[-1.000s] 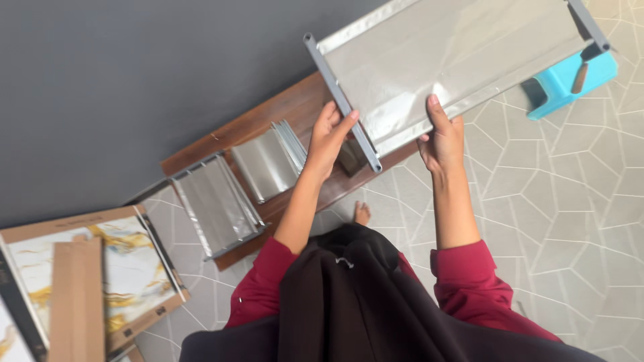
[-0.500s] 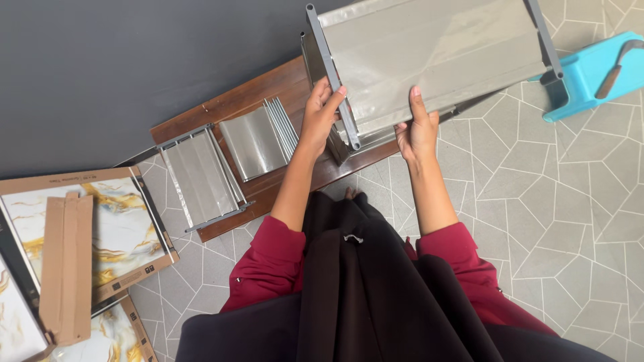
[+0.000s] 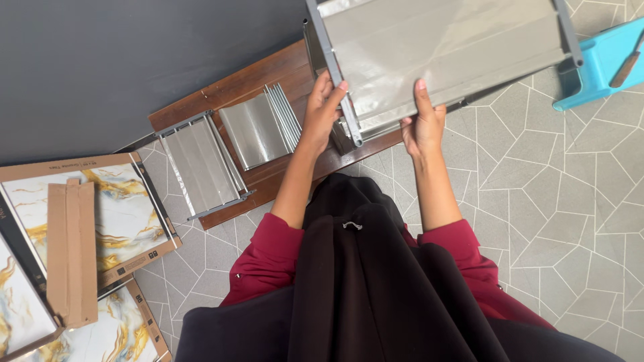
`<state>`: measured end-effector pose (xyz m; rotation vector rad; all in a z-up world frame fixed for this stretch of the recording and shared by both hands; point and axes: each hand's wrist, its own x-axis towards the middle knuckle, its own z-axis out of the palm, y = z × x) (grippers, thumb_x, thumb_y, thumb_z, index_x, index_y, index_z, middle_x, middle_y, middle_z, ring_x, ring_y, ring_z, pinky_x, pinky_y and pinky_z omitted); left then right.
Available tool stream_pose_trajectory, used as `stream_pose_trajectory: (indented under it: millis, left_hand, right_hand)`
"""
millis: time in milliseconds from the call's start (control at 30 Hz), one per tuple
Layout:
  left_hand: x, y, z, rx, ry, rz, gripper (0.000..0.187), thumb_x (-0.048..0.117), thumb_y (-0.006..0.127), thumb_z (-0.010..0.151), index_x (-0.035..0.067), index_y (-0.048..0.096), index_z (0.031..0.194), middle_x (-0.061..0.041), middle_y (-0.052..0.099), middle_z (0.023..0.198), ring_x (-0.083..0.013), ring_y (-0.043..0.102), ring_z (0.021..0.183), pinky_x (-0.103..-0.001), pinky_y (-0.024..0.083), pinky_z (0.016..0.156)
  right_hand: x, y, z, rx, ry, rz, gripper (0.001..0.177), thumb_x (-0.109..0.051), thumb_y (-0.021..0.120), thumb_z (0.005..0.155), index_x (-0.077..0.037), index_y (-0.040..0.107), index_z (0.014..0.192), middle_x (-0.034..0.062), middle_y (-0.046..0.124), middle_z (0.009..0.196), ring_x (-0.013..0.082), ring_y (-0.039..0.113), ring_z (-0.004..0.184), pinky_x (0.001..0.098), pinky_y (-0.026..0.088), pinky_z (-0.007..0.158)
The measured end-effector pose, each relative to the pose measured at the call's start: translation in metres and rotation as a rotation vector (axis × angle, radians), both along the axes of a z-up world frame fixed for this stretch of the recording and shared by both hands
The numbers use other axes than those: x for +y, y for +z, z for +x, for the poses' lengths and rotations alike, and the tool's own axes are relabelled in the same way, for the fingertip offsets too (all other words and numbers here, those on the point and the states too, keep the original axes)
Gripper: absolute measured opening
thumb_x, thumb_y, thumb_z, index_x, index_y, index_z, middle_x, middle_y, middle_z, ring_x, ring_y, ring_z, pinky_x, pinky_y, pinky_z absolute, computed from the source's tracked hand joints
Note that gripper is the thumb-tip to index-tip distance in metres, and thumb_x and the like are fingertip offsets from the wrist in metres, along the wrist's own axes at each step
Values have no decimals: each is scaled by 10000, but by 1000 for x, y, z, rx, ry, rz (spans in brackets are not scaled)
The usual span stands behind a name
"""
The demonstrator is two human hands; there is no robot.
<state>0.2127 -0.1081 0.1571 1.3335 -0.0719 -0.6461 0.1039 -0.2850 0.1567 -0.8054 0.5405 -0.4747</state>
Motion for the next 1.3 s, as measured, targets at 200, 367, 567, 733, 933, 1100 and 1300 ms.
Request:
stream_pose_trajectory:
  millis: [200,367,567,733,933,1100,1300]
  left_hand:
    - [5,2,-3,-19,-28,-32,586,372,616,993,88,475,1485,-123,637,1346,-196,620,1165,-394,548,891]
    - [5,-6,-9,-52,-35,86,607,470,570,992,84,542,1459,-123,676,1233,-184,635,1029,-333,535,815]
    - [26,-5,-44,-188,-247,490,680,633,416,1025,91,639,1369,-146,753,968,-140,640,743,-266,487,662]
    - [22,1,-60,-49,-264,208,742,635,395,1010,-3,773,990,-119,773,794,-127,654,547,-269,496,507]
    - [21,-6,-59,-58,-255,191,731,618,399,1019,-5,773,936,-97,733,742,-120,663,564,-262,545,538]
    - [21,-12,-54,21,-273,45,587,527,474,1018,-18,644,1154,-109,769,844,-131,613,521,-252,444,443]
    - [26,-17,-41,56,-150,-18,539,272,681,982,102,457,1441,-116,661,1055,-101,544,718,-233,377,560]
  right_hand:
    - [2,6,-2,18,-17,8,294,-258,751,983,-64,621,1161,35,679,1017,88,672,724,172,437,438]
    - [2,3,0,46,-42,8,294,-260,754,965,-82,617,1155,27,680,1006,80,672,715,166,428,423]
    - [1,0,0,36,-45,3,292,-259,764,986,-67,605,1138,28,658,1008,79,660,720,172,422,428]
    - [2,0,1,55,-50,-14,301,-261,753,986,-51,611,1149,34,660,1017,77,661,728,166,414,429]
    - [0,-5,-2,13,-34,-18,308,-251,759,985,-44,606,1153,43,653,1019,78,659,735,167,398,433]
    - [-6,-4,-6,184,74,-180,354,-385,676,1026,-36,630,990,61,654,874,129,648,658,219,453,442]
    - [12,46,-29,759,302,-1010,622,-495,453,1140,-101,655,703,91,505,546,193,502,510,326,405,537]
